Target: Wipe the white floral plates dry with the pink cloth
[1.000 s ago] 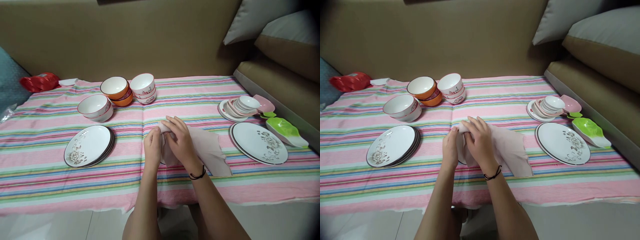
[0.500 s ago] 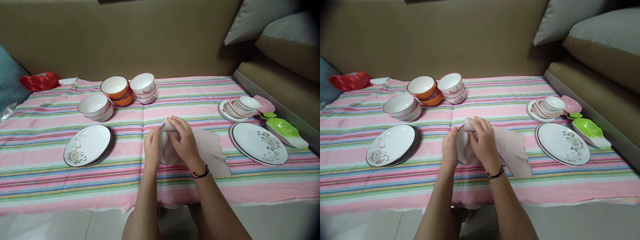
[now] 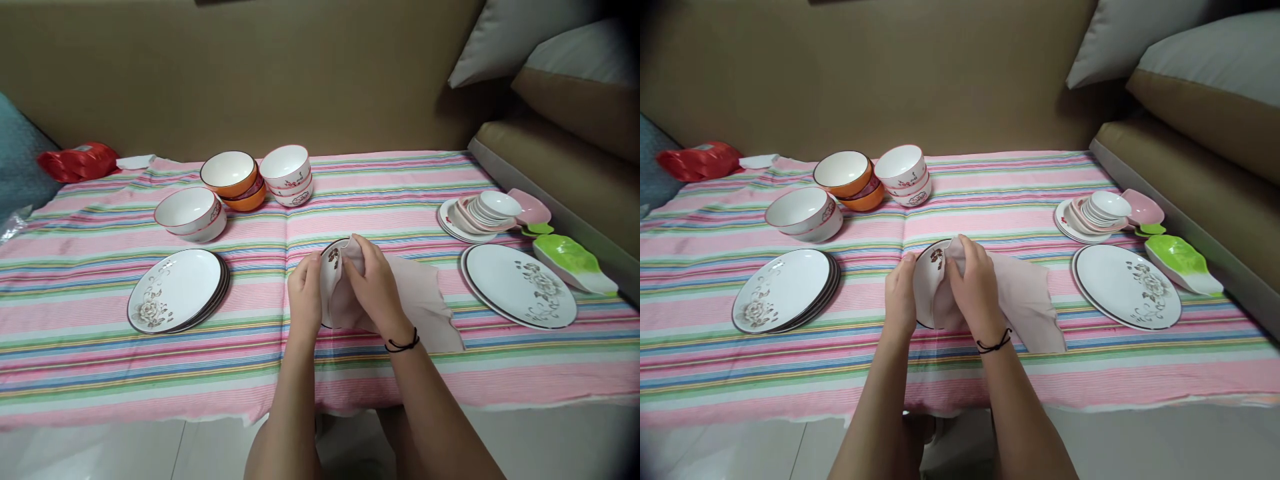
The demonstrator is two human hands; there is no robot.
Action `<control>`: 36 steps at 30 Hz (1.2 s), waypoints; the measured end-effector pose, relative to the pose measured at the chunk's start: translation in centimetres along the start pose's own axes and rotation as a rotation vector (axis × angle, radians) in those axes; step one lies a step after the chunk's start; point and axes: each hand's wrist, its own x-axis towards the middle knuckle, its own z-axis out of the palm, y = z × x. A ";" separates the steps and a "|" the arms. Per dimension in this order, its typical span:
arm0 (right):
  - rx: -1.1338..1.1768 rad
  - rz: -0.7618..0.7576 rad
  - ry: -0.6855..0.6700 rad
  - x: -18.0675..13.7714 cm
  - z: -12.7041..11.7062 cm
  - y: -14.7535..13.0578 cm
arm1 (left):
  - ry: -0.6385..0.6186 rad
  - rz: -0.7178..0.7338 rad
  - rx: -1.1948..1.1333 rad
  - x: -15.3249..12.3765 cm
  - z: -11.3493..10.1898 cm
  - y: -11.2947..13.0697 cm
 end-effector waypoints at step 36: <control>0.167 0.153 0.098 0.7 -1.0 0.0 | 0.364 -0.041 -0.577 0.5 -0.3 0.0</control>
